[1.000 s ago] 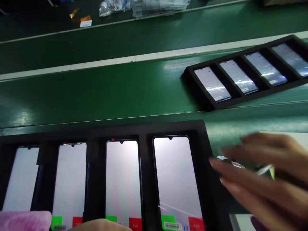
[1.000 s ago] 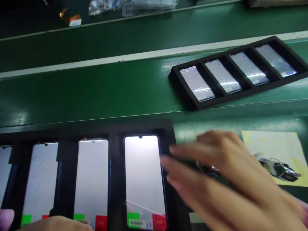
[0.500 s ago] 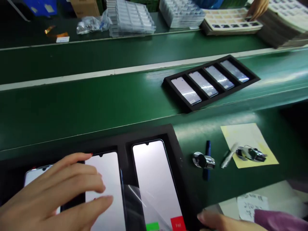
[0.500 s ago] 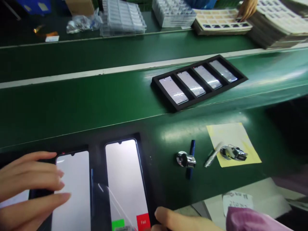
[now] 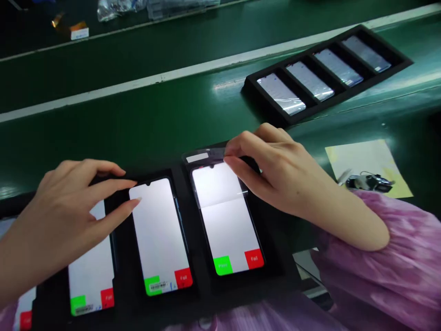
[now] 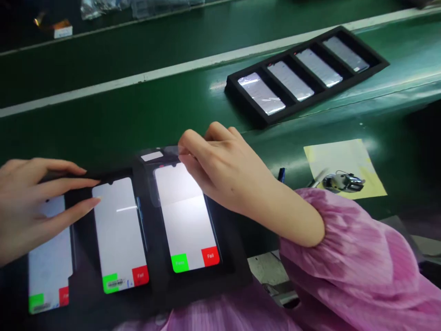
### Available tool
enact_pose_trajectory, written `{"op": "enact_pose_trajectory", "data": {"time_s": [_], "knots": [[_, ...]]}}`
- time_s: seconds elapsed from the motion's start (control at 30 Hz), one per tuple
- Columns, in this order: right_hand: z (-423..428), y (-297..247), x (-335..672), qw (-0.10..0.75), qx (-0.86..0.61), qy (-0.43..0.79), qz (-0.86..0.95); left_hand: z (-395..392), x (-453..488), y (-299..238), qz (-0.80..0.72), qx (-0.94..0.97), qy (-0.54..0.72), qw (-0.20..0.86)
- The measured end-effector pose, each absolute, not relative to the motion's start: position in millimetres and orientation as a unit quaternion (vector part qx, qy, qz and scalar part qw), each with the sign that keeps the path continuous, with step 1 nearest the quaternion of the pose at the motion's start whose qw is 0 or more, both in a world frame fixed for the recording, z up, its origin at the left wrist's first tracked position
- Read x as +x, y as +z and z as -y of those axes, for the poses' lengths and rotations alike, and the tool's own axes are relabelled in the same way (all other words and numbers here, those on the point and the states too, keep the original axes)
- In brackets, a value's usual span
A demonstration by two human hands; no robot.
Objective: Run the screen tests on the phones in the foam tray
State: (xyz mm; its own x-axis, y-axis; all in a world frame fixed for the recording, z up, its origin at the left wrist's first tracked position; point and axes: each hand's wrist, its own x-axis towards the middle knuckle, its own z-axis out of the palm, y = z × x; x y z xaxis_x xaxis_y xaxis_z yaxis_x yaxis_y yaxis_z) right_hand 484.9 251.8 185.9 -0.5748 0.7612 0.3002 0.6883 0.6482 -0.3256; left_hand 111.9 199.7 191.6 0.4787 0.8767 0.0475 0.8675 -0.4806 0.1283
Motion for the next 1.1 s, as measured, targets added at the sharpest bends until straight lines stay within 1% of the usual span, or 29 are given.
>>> {"op": "enact_pose_trajectory", "data": {"time_s": [0.1,0.23,0.37,0.47,0.6,0.7,0.8,0.87,1.0,1.1], "knots": [[-249.4,183.8,485.4,0.272,-0.414,0.158,0.854,-203.7,126.3,205.0,-0.491,0.87,0.04,-0.001],[-240.9,184.5,483.7,0.332,-0.451,0.204,0.803,-202.6,137.8,209.8,-0.508,0.858,0.076,0.005],[-230.6,190.3,480.5,0.369,-0.454,0.198,0.786,-197.8,140.5,206.8,-0.504,0.86,0.078,-0.004],[-225.3,194.4,479.4,0.394,-0.439,0.184,0.787,-194.7,141.8,205.9,-0.506,0.861,0.055,-0.017],[-219.8,199.0,479.3,0.427,-0.425,0.174,0.779,-192.8,145.8,207.0,-0.532,0.846,0.039,0.005],[-215.4,202.1,478.7,0.434,-0.422,0.17,0.778,-191.7,148.6,207.8,-0.535,0.843,0.059,0.007],[-212.4,204.1,477.7,0.436,-0.429,0.156,0.776,-190.2,149.5,207.9,-0.532,0.845,0.045,0.002],[-212.8,203.3,476.7,0.415,-0.447,0.146,0.779,-189.5,149.0,207.3,-0.531,0.847,0.032,-0.004],[-222.2,190.1,472.0,0.345,-0.484,0.114,0.796,-190.7,146.9,206.2,-0.529,0.847,0.039,-0.024],[-230.1,173.1,466.9,0.32,-0.488,0.094,0.806,-190.9,145.9,207.5,-0.507,0.859,0.066,-0.012]]}}
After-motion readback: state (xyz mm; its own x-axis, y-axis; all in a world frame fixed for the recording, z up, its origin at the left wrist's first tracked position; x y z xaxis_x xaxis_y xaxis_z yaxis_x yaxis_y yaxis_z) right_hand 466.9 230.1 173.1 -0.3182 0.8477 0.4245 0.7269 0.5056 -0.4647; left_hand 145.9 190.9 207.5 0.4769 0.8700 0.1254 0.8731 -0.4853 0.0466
